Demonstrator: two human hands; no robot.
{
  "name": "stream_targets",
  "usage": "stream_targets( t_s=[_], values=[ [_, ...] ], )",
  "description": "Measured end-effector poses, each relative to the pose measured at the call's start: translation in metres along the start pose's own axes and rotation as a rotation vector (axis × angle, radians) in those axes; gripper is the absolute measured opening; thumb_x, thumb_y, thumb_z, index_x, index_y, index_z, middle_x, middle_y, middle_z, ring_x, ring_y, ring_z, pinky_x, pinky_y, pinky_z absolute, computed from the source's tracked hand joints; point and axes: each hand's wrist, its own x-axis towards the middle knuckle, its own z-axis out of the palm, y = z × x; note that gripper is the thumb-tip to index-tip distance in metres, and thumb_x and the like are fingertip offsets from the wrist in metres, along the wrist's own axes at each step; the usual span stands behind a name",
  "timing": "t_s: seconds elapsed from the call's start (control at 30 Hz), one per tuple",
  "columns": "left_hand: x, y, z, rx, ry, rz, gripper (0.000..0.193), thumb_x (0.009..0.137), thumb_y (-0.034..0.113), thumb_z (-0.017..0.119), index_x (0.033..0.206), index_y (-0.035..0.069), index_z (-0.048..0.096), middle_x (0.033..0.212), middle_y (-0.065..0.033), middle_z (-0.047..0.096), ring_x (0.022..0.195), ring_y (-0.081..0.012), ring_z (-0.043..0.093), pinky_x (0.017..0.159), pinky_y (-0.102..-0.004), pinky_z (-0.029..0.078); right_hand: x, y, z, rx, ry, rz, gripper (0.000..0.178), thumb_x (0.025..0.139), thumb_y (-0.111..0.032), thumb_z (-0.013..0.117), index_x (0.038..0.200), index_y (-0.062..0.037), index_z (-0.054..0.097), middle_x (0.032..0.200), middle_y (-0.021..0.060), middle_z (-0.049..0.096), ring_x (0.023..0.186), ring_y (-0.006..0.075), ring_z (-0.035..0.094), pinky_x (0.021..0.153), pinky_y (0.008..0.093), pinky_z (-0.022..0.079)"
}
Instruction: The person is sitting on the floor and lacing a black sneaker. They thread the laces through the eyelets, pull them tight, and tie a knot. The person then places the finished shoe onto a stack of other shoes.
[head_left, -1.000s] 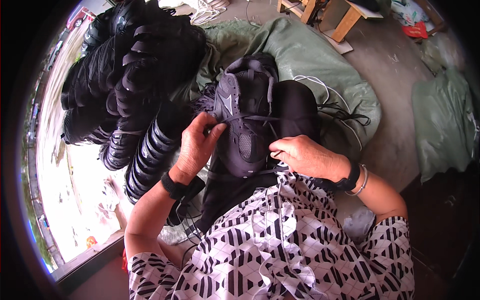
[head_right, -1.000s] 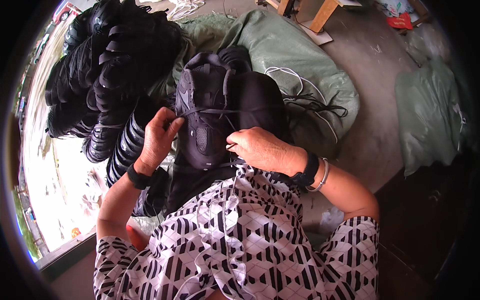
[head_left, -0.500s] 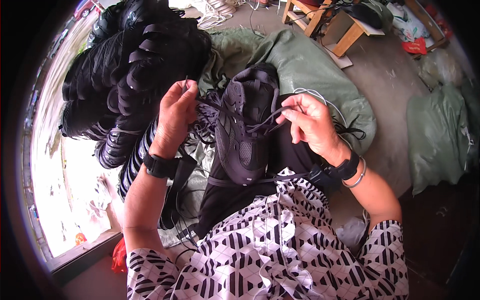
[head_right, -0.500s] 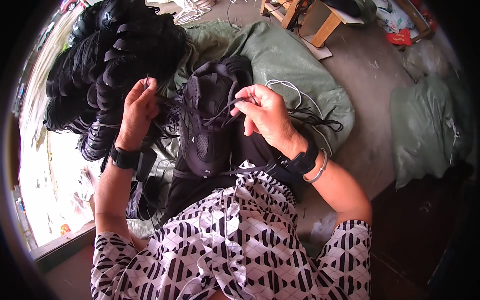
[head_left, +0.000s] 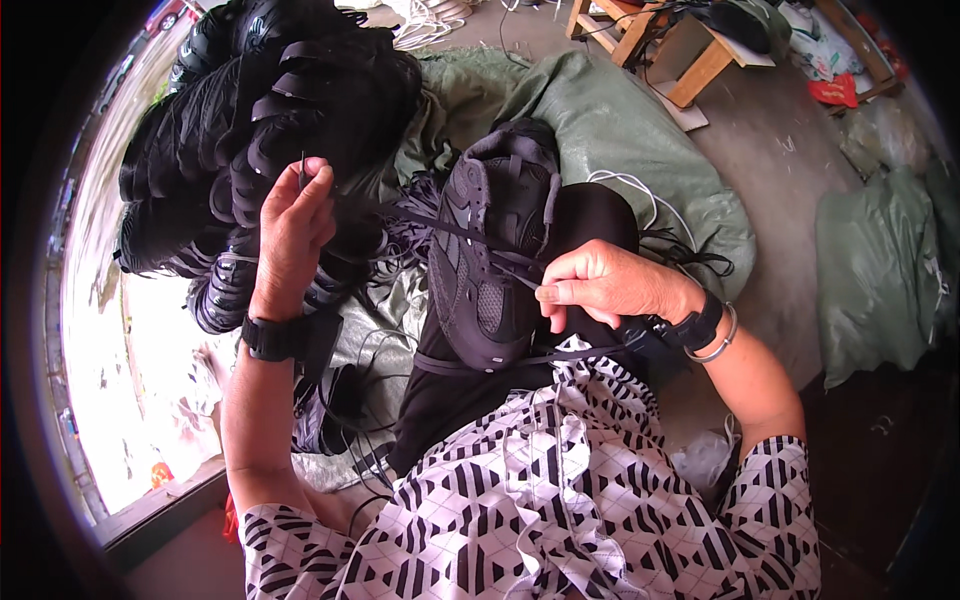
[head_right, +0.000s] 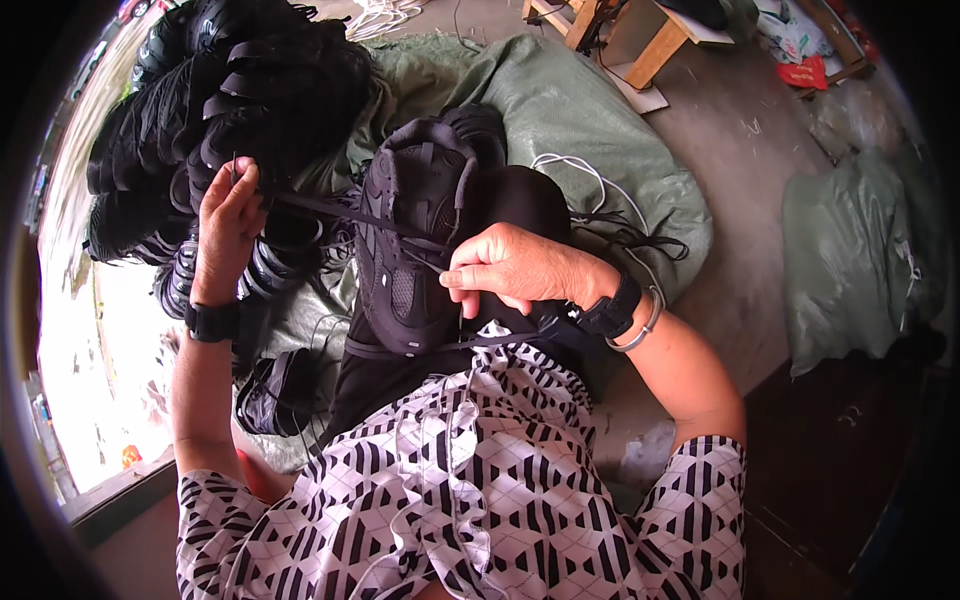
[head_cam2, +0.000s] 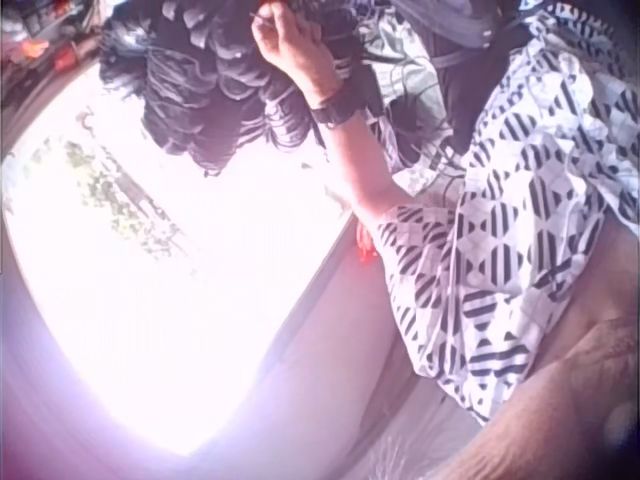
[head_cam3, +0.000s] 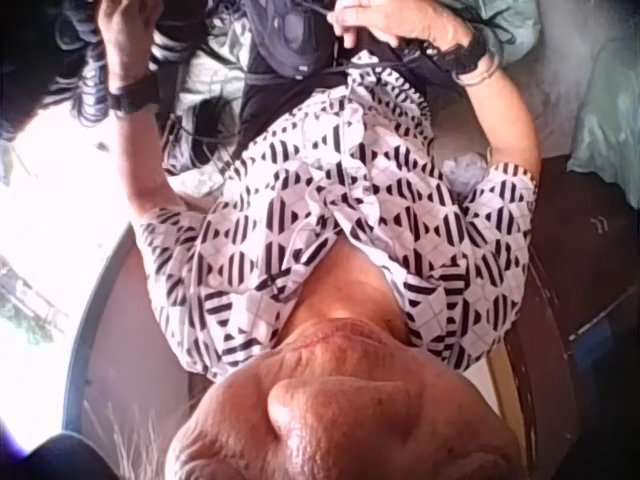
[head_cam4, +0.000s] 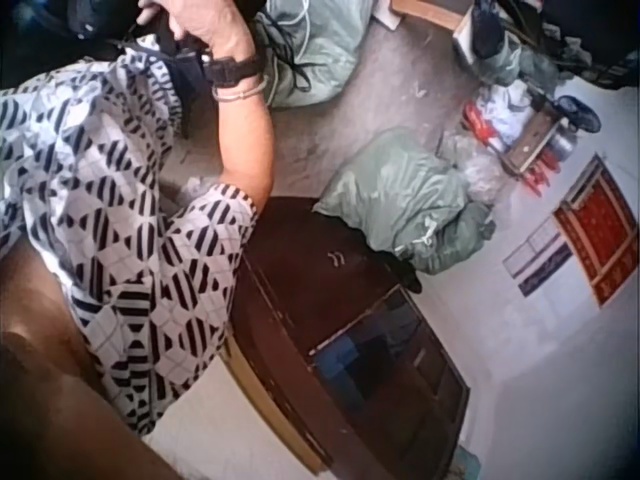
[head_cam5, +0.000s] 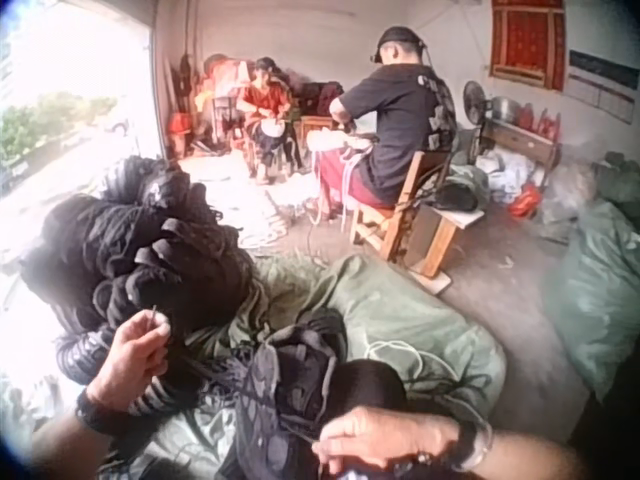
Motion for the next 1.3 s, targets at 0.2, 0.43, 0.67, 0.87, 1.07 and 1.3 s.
stream_targets(
  t_s=[0.2, 0.43, 0.67, 0.87, 1.07, 1.3],
  values=[
    [0.021, 0.013, -0.049, -0.140, 0.265, 0.166, 0.008, 0.097, 0.016, 0.059, 0.103, 0.011, 0.061, 0.061, 0.0096, 0.035, 0.048, -0.0016, 0.027, 0.046, -0.0194, 0.022, 0.013, 0.005, 0.004, 0.167, 0.498, -0.301, 0.025, 0.098, -0.020, 0.054, 0.096, 0.0025, 0.063, 0.084, 0.0109, 0.070, 0.042, 0.0056, 0.050, 0.043, 0.0189, 0.042],
    [0.002, 0.027, -0.060, 0.116, 0.142, 0.167, 0.011, 0.096, 0.019, 0.060, 0.101, 0.009, 0.061, 0.063, 0.0104, 0.034, 0.050, 0.0011, 0.027, 0.045, -0.0176, 0.020, 0.007, 0.014, 0.003, -0.407, 0.701, -0.290, 0.023, 0.095, -0.021, 0.056, 0.086, -0.0004, 0.061, 0.068, 0.0139, 0.062, 0.054, 0.0219, 0.060, 0.052, 0.0344, 0.046],
    [0.011, -0.043, -0.116, 0.367, 0.270, 0.186, 0.013, 0.094, 0.022, 0.063, 0.097, 0.010, 0.064, 0.069, 0.0097, 0.048, 0.053, 0.0008, 0.035, 0.045, -0.0172, 0.025, -0.032, 0.028, -0.012, -0.023, 0.267, -0.027, 0.038, 0.095, -0.030, 0.059, 0.069, -0.0032, 0.062, 0.059, -0.0032, 0.052, 0.052, 0.0038, 0.043, 0.051, 0.0216, 0.036],
    [0.001, -0.112, -0.108, 0.616, 0.100, 0.038, 0.029, 0.097, 0.028, 0.050, 0.095, 0.002, 0.064, 0.078, -0.0043, 0.061, 0.073, -0.0131, 0.056, 0.069, -0.0258, 0.044, -0.051, 0.037, -0.039, 0.301, 0.753, -0.072, 0.041, 0.096, -0.041, 0.057, 0.099, -0.0012, 0.067, 0.067, 0.0076, 0.063, 0.041, 0.0037, 0.044, 0.037, 0.0183, 0.033],
    [-0.025, -0.067, 0.005, 0.478, -0.182, 0.066, 0.025, 0.095, 0.008, 0.048, 0.112, 0.001, 0.065, 0.090, 0.0008, 0.064, 0.080, -0.0057, 0.056, 0.070, -0.0191, 0.044, -0.037, 0.051, -0.047, -0.512, 0.860, -0.093, 0.026, 0.094, -0.014, 0.054, 0.116, -0.0014, 0.062, 0.081, 0.0035, 0.063, 0.074, 0.0065, 0.059, 0.061, 0.0221, 0.046],
    [-0.050, -0.061, 0.074, 0.212, -0.277, 0.154, 0.020, 0.097, 0.008, 0.058, 0.114, -0.001, 0.061, 0.092, -0.0027, 0.066, 0.084, -0.0072, 0.063, 0.076, -0.0224, 0.051, 0.012, 0.023, -0.004, -0.092, 0.838, -0.549, 0.017, 0.087, 0.003, 0.062, 0.104, 0.0004, 0.061, 0.075, 0.0068, 0.067, 0.068, 0.0112, 0.065, 0.063, 0.0244, 0.054]
  ],
)
